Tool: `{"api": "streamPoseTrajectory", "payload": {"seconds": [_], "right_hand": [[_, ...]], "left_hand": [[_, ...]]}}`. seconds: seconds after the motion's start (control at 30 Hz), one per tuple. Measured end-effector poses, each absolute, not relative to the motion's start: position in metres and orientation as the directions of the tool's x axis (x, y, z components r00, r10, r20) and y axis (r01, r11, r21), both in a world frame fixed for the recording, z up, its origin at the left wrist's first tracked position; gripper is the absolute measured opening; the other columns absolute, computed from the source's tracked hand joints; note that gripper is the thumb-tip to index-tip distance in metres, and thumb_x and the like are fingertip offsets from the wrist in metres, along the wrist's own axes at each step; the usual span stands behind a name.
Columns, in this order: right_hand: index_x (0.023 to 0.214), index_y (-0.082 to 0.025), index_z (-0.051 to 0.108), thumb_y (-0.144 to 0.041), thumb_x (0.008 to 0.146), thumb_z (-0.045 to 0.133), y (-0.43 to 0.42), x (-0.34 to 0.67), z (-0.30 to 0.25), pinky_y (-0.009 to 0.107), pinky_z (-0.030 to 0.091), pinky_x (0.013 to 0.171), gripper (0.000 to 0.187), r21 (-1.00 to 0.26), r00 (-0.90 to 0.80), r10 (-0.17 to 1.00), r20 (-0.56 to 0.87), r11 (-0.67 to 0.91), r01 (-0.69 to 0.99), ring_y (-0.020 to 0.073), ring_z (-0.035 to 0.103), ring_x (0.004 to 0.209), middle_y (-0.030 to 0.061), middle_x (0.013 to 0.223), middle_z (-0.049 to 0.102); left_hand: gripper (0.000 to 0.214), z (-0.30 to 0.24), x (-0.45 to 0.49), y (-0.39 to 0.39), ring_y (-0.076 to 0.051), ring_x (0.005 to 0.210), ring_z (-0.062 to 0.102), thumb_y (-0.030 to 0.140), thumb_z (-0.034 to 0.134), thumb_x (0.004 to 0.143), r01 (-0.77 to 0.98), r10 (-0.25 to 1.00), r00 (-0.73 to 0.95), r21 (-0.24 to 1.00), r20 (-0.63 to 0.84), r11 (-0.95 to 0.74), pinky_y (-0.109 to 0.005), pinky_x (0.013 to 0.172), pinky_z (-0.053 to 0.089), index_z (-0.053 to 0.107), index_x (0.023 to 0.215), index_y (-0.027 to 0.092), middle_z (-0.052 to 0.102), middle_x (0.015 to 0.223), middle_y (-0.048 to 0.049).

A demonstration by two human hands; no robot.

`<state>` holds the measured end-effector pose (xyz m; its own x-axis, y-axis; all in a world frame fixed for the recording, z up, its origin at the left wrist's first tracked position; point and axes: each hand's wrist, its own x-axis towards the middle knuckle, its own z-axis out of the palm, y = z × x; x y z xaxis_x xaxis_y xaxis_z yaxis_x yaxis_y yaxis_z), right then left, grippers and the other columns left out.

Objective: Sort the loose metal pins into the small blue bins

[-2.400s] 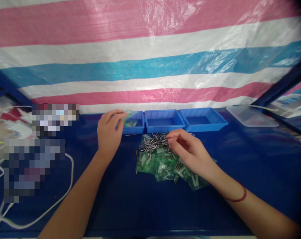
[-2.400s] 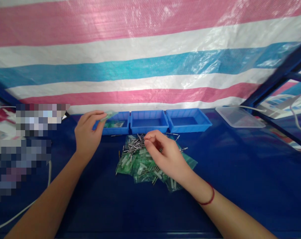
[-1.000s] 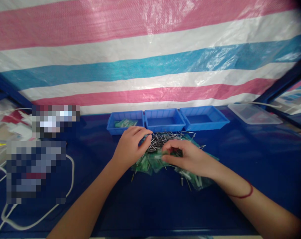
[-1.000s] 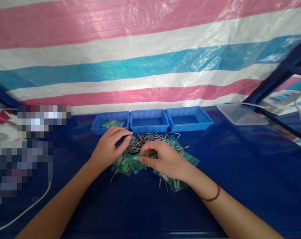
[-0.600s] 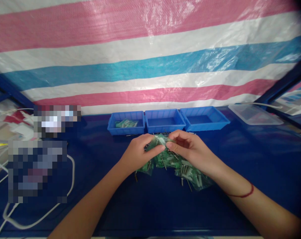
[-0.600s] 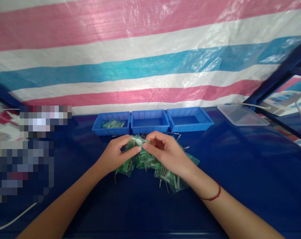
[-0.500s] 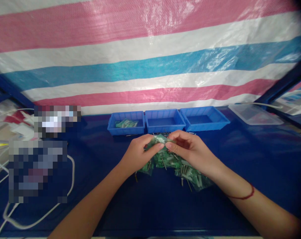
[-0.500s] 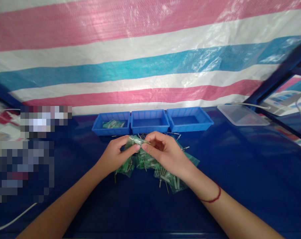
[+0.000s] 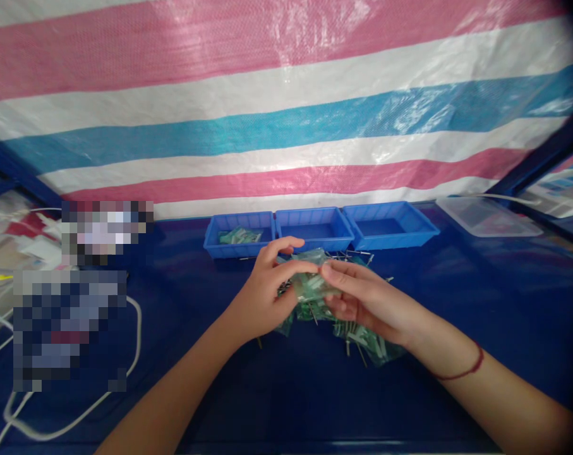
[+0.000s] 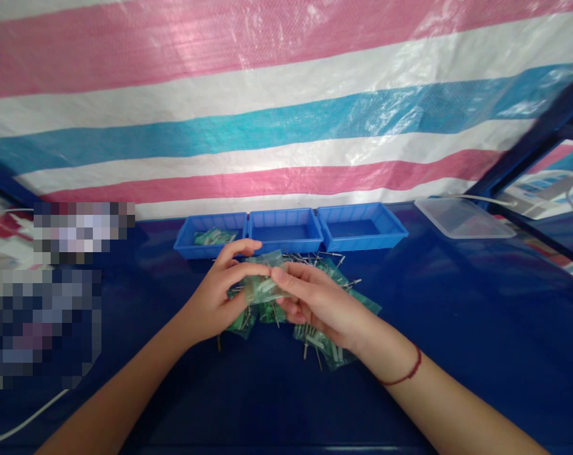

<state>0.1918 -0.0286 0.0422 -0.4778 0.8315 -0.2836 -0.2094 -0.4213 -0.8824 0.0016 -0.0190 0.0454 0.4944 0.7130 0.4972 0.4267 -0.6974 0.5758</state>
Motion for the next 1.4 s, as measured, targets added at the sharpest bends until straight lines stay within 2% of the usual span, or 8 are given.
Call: {"api": "streamPoseTrajectory", "payload": {"seconds": [0.1, 0.23, 0.43, 0.53, 0.7, 0.93, 1.13, 1.4], "right_hand": [[0.076, -0.019, 0.051, -0.047, 0.078, 0.068, -0.026, 0.195, 0.038, 0.019, 0.024, 0.042, 0.032, -0.96, -0.329, 0.934, -0.14, -0.209, -0.186, 0.0048, 0.034, 0.045, -0.0063, 0.057, 0.046], [0.075, -0.021, 0.054, -0.038, 0.086, 0.06, -0.028, 0.2, 0.036, 0.024, 0.034, 0.047, 0.022, -0.943, -0.105, 0.954, 0.28, 0.294, 0.157, 0.0096, 0.043, 0.051, -0.0033, 0.06, 0.05], [0.108, -0.023, 0.065, -0.013, 0.087, 0.055, -0.036, 0.205, 0.034, 0.032, 0.049, 0.073, 0.026, -0.265, -0.383, 0.521, 0.762, 0.792, 0.55, 0.0178, 0.061, 0.084, 0.0067, 0.093, 0.065], [0.115, -0.025, 0.063, -0.012, 0.085, 0.056, -0.035, 0.203, 0.033, 0.033, 0.051, 0.072, 0.034, -0.189, -0.415, 0.484, 0.771, 0.795, 0.577, 0.018, 0.061, 0.085, 0.0071, 0.098, 0.062], [0.12, -0.025, 0.058, -0.013, 0.084, 0.058, -0.032, 0.198, 0.035, 0.036, 0.053, 0.078, 0.038, -0.29, -0.299, 0.56, 0.773, 0.731, 0.618, 0.0218, 0.061, 0.095, 0.0101, 0.107, 0.057], [0.117, -0.019, 0.056, -0.013, 0.084, 0.057, -0.033, 0.194, 0.035, 0.034, 0.053, 0.081, 0.033, -0.336, -0.36, 0.603, 0.712, 0.742, 0.58, 0.021, 0.06, 0.098, 0.0116, 0.109, 0.058], [0.115, -0.018, 0.059, -0.026, 0.089, 0.053, -0.038, 0.187, 0.03, 0.041, 0.047, 0.09, 0.028, -0.278, -0.608, 0.626, 0.488, 0.772, 0.572, 0.0241, 0.057, 0.103, 0.012, 0.112, 0.062], [0.125, -0.025, 0.054, -0.038, 0.087, 0.057, -0.049, 0.169, 0.019, 0.049, 0.035, 0.101, 0.04, -0.173, -0.782, 0.559, 0.276, 0.829, 0.532, 0.0282, 0.047, 0.12, 0.0091, 0.127, 0.057]], "left_hand": [[0.044, 0.043, -0.001, -0.015, -0.02, 0.107, 0.055, 0.011, 0.048, 0.084, 0.388, 0.815, 0.361, 0.722, 0.453, -0.573, -0.035, 0.083, 0.05, 0.051, 0.125, 0.028, 0.051, 0.128, -0.0086], [0.032, 0.04, -0.001, -0.011, -0.012, 0.061, 0.054, 0.039, 0.038, 0.095, 0.25, 0.935, 0.306, 0.933, 0.178, -0.26, -0.025, 0.055, 0.045, 0.056, 0.115, 0.022, 0.063, 0.082, -0.003], [0.056, 0.048, 0.008, -0.019, -0.01, 0.049, 0.051, 0.064, 0.035, 0.089, 0.039, 0.878, 0.468, 0.995, -0.1, 0.092, -0.023, 0.046, 0.038, 0.055, 0.115, 0.019, 0.062, 0.067, -0.0014], [0.041, 0.051, 0.008, -0.021, -0.012, 0.059, 0.057, 0.045, 0.06, 0.084, 0.069, 0.896, 0.441, 0.997, -0.046, 0.017, -0.025, 0.055, 0.047, 0.055, 0.118, 0.023, 0.062, 0.074, 0.0], [0.02, 0.041, -0.007, -0.004, -0.012, 0.061, 0.057, 0.032, 0.056, 0.088, 0.225, 0.948, 0.238, 0.938, 0.211, -0.265, -0.026, 0.057, 0.048, 0.051, 0.105, 0.025, 0.059, 0.073, 0.0021], [0.02, 0.031, -0.049, 0.033, -0.019, 0.088, 0.061, 0.034, 0.059, 0.086, 0.77, 0.812, -0.048, 0.54, 0.582, -0.341, -0.033, 0.078, 0.046, 0.054, 0.101, 0.021, 0.066, 0.097, -0.0039], [0.025, 0.025, -0.057, 0.036, -0.035, 0.117, 0.046, 0.044, 0.056, 0.087, 0.955, 0.825, 0.088, 0.188, 0.558, -0.23, -0.056, 0.095, 0.032, 0.068, 0.097, 0.025, 0.067, 0.112, -0.0084], [0.029, 0.025, -0.05, 0.028, -0.035, 0.123, 0.04, 0.044, 0.054, 0.088, 0.956, 0.825, 0.146, 0.138, 0.545, -0.26, -0.054, 0.102, 0.031, 0.071, 0.098, 0.024, 0.061, 0.121, -0.0084]]}}
